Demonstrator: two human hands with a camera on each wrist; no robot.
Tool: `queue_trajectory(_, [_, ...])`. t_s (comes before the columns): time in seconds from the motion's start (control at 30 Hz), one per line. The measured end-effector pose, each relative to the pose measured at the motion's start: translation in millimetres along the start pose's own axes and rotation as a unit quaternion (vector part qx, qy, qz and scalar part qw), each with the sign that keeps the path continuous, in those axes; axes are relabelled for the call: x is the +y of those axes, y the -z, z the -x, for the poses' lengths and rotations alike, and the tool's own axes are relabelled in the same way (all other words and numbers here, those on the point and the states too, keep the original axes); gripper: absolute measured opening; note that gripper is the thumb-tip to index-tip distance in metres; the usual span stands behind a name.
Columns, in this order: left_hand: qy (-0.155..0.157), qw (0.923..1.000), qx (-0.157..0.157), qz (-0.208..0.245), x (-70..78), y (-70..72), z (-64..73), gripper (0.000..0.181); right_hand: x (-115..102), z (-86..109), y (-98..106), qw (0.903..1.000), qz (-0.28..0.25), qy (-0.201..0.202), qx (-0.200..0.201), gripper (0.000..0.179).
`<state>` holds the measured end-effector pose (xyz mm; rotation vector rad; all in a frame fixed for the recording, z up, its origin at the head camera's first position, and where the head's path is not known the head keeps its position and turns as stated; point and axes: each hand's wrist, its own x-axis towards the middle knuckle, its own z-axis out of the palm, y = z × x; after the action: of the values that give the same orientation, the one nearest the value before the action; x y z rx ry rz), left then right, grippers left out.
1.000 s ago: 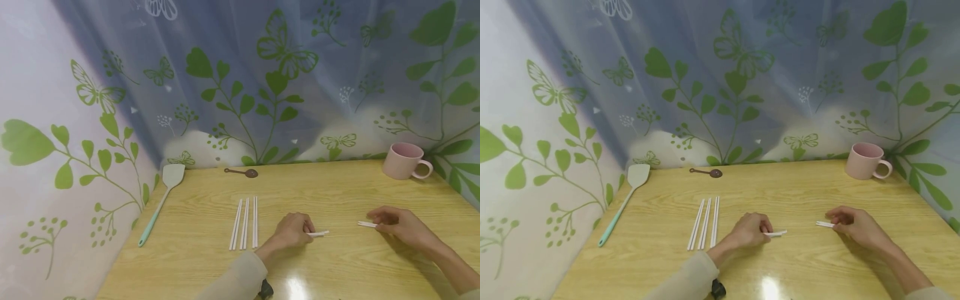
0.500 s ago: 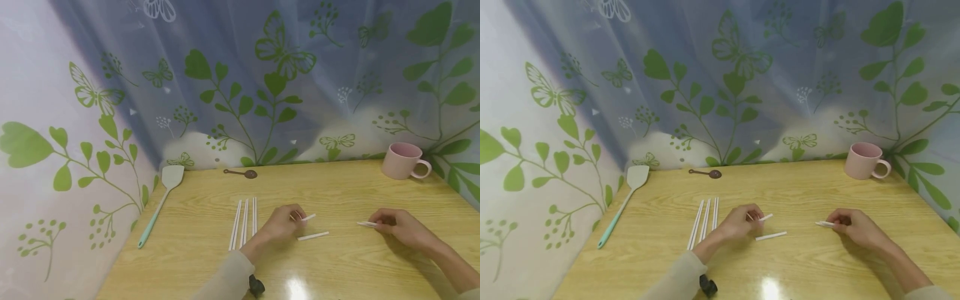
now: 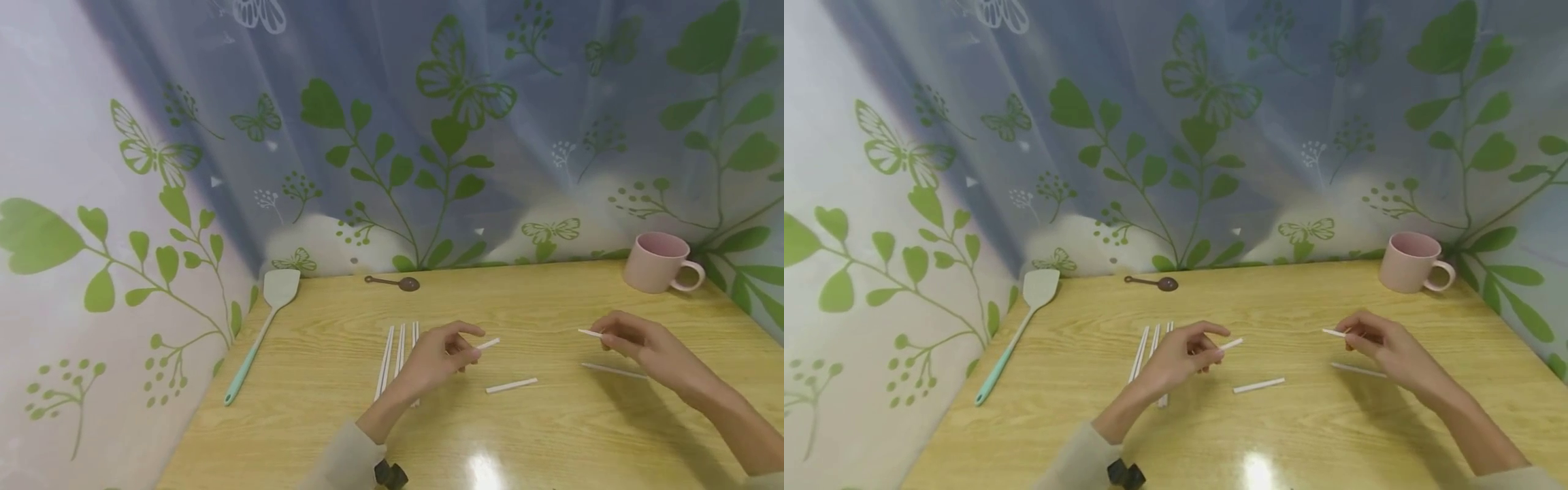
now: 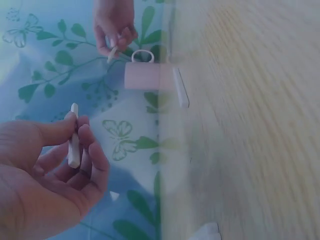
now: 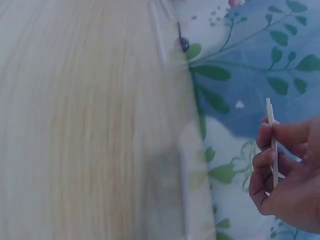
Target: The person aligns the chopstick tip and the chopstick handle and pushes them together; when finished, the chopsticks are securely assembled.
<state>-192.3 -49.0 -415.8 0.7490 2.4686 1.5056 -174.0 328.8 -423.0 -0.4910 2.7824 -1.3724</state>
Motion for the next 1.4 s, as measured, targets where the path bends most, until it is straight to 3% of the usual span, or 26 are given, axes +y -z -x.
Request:
queue_trajectory(0.2, [-0.003,0.9998,0.016,0.012,0.5,7.1,16.1,0.024,-29,-6.3,-12,0.9981,-0.046,0.038,-0.013,0.019])
queue_trajectory(0.33, [0.01,0.9992,0.027,0.029,1.6,14.4,28.6,0.013,-46,-11.4,-19,0.9985,-0.032,0.042,-0.013,0.016])
queue_trajectory(0.6, [0.004,0.9975,0.022,0.067,5.9,35.6,44.3,0.013,-75,-24.9,-38,0.9982,-0.032,0.049,0.012,0.009])
queue_trajectory(0.87, [0.004,0.9964,0.04,0.075,9.2,39.9,47.4,0.019,-104,-41.0,-63,0.9931,-0.095,0.068,0.003,0.008])
queue_trajectory(1.1, [-0.01,0.995,0.061,0.078,14.4,38.7,46.5,0.017,-120,-47.9,-80,0.9777,-0.187,0.089,-0.034,0.01])
queue_trajectory(1.4, [-0.027,0.9911,0.094,0.091,22.3,40.1,43.0,0.015,-131,-49.6,-86,0.9738,-0.211,0.079,-0.032,0.013])
